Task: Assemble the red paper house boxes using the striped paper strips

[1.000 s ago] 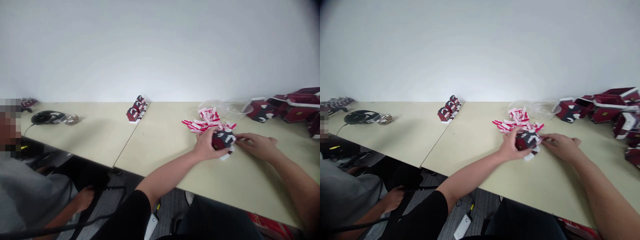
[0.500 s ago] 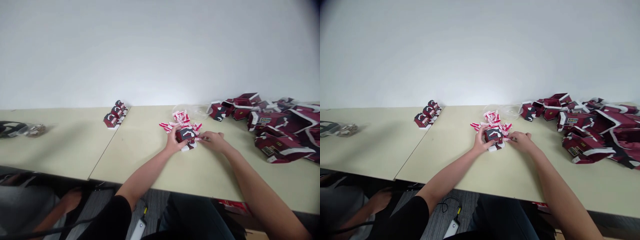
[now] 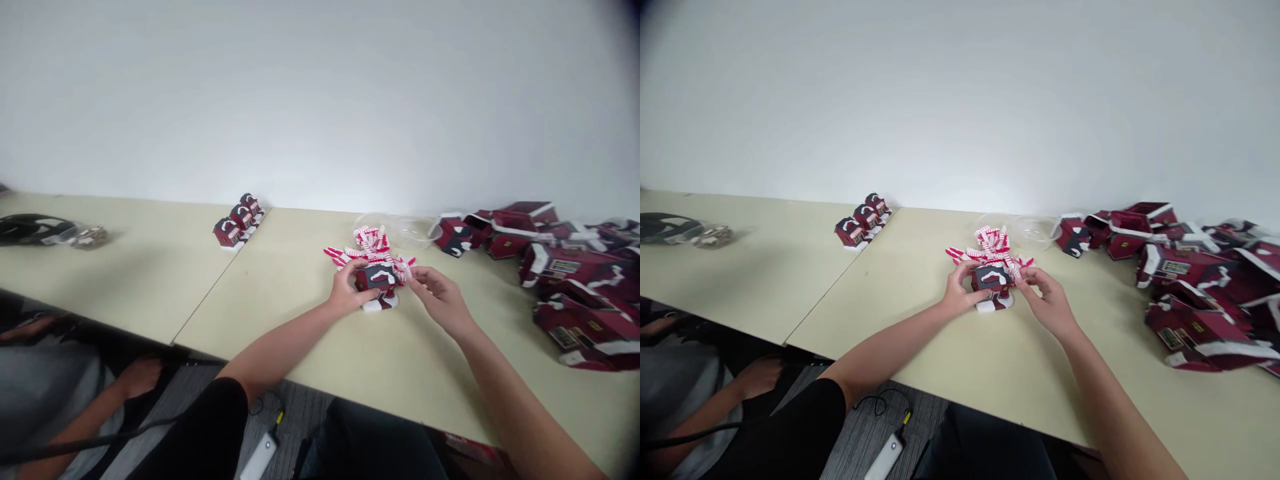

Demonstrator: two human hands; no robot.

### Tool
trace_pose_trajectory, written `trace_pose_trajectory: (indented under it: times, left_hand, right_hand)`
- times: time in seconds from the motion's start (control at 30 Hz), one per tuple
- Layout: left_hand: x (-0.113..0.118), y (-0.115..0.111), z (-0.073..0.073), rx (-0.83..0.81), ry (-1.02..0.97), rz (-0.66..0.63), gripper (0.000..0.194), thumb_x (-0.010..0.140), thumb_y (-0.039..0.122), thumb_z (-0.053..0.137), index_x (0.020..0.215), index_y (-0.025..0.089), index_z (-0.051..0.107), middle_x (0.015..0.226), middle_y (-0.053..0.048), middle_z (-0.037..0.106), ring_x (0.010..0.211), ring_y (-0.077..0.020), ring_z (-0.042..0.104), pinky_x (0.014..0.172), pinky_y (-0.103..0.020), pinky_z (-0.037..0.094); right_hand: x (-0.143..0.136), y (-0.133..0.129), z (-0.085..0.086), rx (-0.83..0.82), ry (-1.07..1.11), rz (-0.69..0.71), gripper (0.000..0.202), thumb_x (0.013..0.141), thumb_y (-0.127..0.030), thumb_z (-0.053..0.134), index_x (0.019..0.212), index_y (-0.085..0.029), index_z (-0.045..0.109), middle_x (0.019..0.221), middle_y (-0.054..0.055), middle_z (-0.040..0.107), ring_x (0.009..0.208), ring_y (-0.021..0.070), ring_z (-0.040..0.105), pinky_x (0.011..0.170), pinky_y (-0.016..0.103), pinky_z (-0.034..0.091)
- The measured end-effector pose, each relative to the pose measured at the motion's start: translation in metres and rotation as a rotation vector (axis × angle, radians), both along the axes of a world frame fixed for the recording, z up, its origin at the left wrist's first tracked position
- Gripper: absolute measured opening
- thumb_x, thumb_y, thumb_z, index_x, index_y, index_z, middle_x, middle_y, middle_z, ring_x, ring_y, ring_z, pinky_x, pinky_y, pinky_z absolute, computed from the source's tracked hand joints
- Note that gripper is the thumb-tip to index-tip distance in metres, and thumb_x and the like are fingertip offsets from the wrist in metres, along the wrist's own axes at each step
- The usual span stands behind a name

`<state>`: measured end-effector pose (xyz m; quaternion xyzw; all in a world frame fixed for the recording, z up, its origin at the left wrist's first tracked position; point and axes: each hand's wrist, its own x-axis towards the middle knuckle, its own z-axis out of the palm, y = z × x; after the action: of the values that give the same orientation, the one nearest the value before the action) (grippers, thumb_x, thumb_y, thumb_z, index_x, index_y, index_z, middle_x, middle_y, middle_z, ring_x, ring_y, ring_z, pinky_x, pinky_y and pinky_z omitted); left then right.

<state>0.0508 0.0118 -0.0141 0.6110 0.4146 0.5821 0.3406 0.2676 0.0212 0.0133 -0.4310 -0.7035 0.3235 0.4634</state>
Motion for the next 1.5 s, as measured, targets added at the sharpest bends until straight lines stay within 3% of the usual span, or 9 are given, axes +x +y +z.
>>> trace_pose_trajectory:
  times: [0.23,0.37,0.5,0.63,0.77,0.9,1.1,1.3,1.5]
  left_hand:
    - [-0.001,-0.009,0.006,-0.084,0.041,0.076,0.064,0.060,0.033,0.088,0.116,0.018,0.060,0.118,-0.008,0.070,0.106,-0.0200,0.067,0.096,-0.035,0.055]
    - [-0.004,-0.013,0.012,-0.033,0.147,0.060,0.067,0.063,0.035,0.086,0.122,0.020,0.058,0.120,-0.008,0.068,0.110,-0.0212,0.066,0.097,-0.037,0.056]
    - [-0.003,-0.018,0.014,0.012,0.214,0.112,0.068,0.063,0.041,0.084,0.123,0.021,0.057,0.122,-0.008,0.067,0.112,-0.0219,0.065,0.099,-0.038,0.056]
    - [-0.003,-0.020,0.013,0.044,0.322,0.172,0.079,0.060,0.050,0.086,0.127,0.023,0.054,0.126,-0.009,0.064,0.116,-0.0231,0.063,0.108,-0.042,0.052]
    - [-0.008,-0.016,0.012,0.134,0.411,0.108,0.096,0.053,0.056,0.090,0.132,0.021,0.049,0.132,-0.012,0.058,0.124,-0.0271,0.058,0.112,-0.046,0.049]
    - [-0.014,-0.012,0.011,0.232,0.460,-0.005,0.096,0.059,0.054,0.087,0.139,0.023,0.044,0.138,-0.014,0.054,0.131,-0.0298,0.053,0.117,-0.048,0.045]
    - [-0.014,-0.015,0.014,0.345,0.571,-0.030,0.088,0.075,0.042,0.074,0.149,0.025,0.031,0.150,-0.014,0.043,0.144,-0.0310,0.042,0.123,-0.051,0.039]
    - [-0.008,-0.016,0.016,0.383,0.672,0.001,0.086,0.077,0.043,0.072,0.150,0.026,0.030,0.147,-0.014,0.047,0.140,-0.0292,0.046,0.120,-0.051,0.043]
    - [-0.005,-0.015,0.016,0.430,0.669,0.040,0.094,0.071,0.050,0.079,0.149,0.026,0.033,0.144,-0.013,0.050,0.136,-0.0286,0.050,0.116,-0.049,0.048]
  right_hand:
    - [-0.010,-0.003,-0.006,-0.191,0.158,0.132,0.038,0.078,-0.055,0.074,0.090,-0.023,0.059,0.084,0.003,0.062,0.077,0.0170,0.057,0.069,0.029,0.046]
    - [-0.013,0.002,-0.002,-0.225,0.108,0.173,0.047,0.077,-0.058,0.072,0.109,-0.026,0.063,0.095,0.004,0.067,0.086,0.0207,0.061,0.077,0.035,0.049]
    - [-0.013,0.002,-0.007,-0.115,-0.004,0.083,0.045,0.078,-0.059,0.069,0.107,-0.025,0.069,0.099,0.005,0.069,0.090,0.0226,0.061,0.089,0.040,0.047]
    - [-0.015,-0.007,-0.014,-0.105,0.155,-0.062,0.039,0.072,-0.057,0.075,0.091,-0.022,0.070,0.088,0.005,0.068,0.082,0.0210,0.061,0.080,0.037,0.048]
    - [-0.016,-0.013,-0.015,-0.259,0.333,-0.093,0.044,0.064,-0.057,0.081,0.086,-0.020,0.071,0.082,0.005,0.068,0.070,0.0179,0.057,0.064,0.031,0.045]
    - [-0.017,-0.016,-0.013,-0.417,0.421,-0.062,0.044,0.060,-0.056,0.084,0.080,-0.019,0.071,0.065,0.001,0.058,0.058,0.0118,0.045,0.055,0.027,0.036]
    - [-0.023,-0.025,0.000,-0.709,0.622,0.002,0.069,0.048,-0.046,0.091,0.108,-0.024,0.064,0.063,-0.005,0.056,0.052,0.0084,0.041,0.051,0.023,0.030]
    - [-0.029,-0.030,0.005,-0.788,0.639,-0.006,0.069,0.046,-0.048,0.091,0.103,-0.022,0.063,0.055,-0.008,0.048,0.049,0.0072,0.035,0.048,0.022,0.025]
    - [-0.035,-0.032,0.003,-0.834,0.650,0.017,0.066,0.046,-0.049,0.090,0.098,-0.021,0.061,0.056,-0.008,0.050,0.047,0.0052,0.033,0.045,0.020,0.022]
